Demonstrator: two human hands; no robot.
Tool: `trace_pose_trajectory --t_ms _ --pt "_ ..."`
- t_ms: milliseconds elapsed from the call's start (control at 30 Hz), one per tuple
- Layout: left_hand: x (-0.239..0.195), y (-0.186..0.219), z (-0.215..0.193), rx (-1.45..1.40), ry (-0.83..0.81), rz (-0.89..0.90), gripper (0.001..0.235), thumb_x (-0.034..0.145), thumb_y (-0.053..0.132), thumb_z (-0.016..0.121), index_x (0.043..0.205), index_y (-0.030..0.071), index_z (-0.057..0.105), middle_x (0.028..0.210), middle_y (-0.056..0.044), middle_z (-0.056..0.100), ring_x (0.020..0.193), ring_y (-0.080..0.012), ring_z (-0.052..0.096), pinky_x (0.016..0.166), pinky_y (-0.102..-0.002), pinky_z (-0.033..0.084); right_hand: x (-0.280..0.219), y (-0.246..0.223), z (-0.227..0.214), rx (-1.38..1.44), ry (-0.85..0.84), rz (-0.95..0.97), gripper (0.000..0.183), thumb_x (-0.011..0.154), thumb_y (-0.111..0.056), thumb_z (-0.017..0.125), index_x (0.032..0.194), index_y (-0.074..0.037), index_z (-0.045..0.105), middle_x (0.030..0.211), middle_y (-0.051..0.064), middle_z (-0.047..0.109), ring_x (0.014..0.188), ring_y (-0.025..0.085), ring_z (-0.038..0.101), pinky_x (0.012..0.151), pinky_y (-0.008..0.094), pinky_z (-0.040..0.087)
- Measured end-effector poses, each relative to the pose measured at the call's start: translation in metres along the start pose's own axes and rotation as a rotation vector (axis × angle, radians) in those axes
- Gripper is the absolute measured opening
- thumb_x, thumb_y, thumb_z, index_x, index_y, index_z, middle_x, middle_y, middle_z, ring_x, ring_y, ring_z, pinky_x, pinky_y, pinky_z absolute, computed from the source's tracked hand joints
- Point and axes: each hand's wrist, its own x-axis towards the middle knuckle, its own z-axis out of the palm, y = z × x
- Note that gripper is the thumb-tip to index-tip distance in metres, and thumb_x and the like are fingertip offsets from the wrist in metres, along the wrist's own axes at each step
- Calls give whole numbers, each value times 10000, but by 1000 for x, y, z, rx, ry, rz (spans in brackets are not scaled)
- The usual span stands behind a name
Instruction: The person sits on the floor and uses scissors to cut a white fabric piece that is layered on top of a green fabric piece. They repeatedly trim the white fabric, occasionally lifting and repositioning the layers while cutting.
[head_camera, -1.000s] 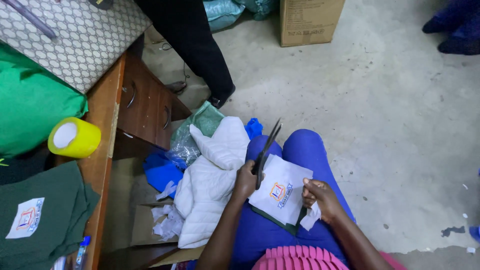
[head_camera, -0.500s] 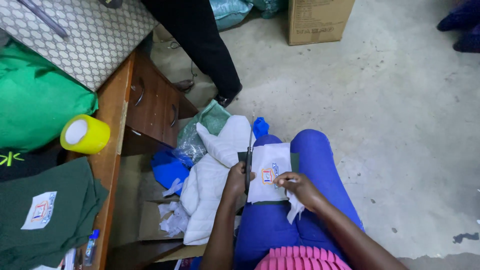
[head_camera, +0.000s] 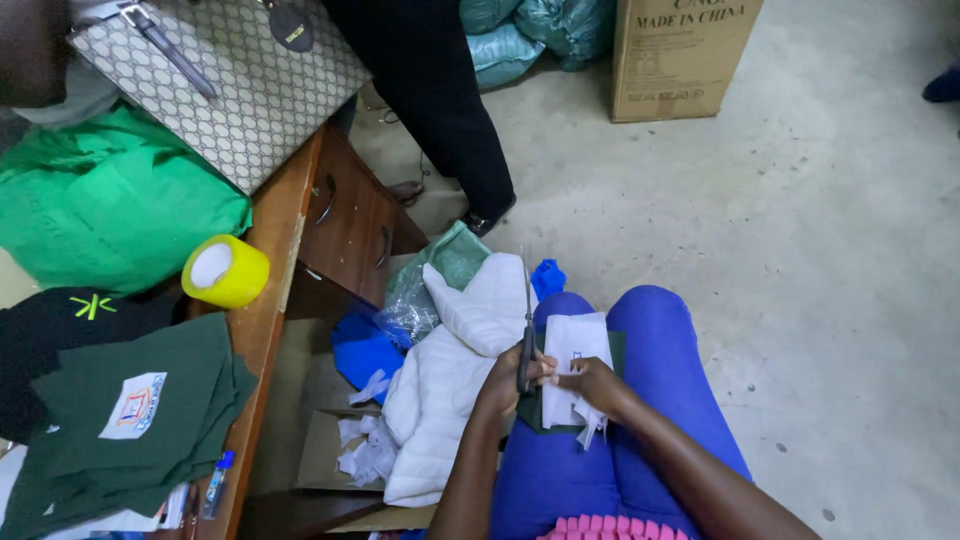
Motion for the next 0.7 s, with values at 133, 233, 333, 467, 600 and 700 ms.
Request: trace_pose_trajectory --t_ms 133,233,333,467,600,700 --pt "20 -25 -25 -66 31 7 292 815 80 828 1018 0 634 922 -140 704 856 -215 740 714 -273 635 -2 3 -1 -65 40 27 181 832 -153 885 820 2 792 693 71 705 633 185 626 635 306 474" --pt "26 -42 -43 -84 14 7 289 830 128 824 1007 27 619 973 -147 711 909 -209 731 760 -302 646 4 12 -5 -85 99 68 176 845 -192 846 797 -34 784 675 90 715 609 219 649 617 331 469" --pt "38 -70 -85 51 72 -3 379 837 188 896 996 -16 619 943 -198 748 868 -246 776 734 -321 655 30 44 -17 74 171 71 222 904 -201 796 933 19 784 693 83 690 597 194 615 620 322 489" --pt "-8 -45 -81 206 149 -163 241 871 131 788 1002 -40 678 753 -231 730 617 -268 743 550 -341 602 42 67 -18 5 258 112 499 932 -318 744 1278 25 638 1172 143 612 1049 243 593 910 348 463" --pt "-98 20 -36 162 -41 -464 149 935 44 715 993 -79 653 905 -259 758 697 -232 725 621 -284 599 17 35 -7 -48 298 126 454 988 -355 677 1248 17 688 964 52 665 823 143 563 726 358 447" --pt "-127 14 -51 365 -269 -650 238 856 63 593 967 -109 713 923 -263 782 737 -276 784 659 -316 658 24 46 -5 68 284 -3 231 1008 -284 710 886 -110 621 805 -7 570 715 103 495 610 329 365"
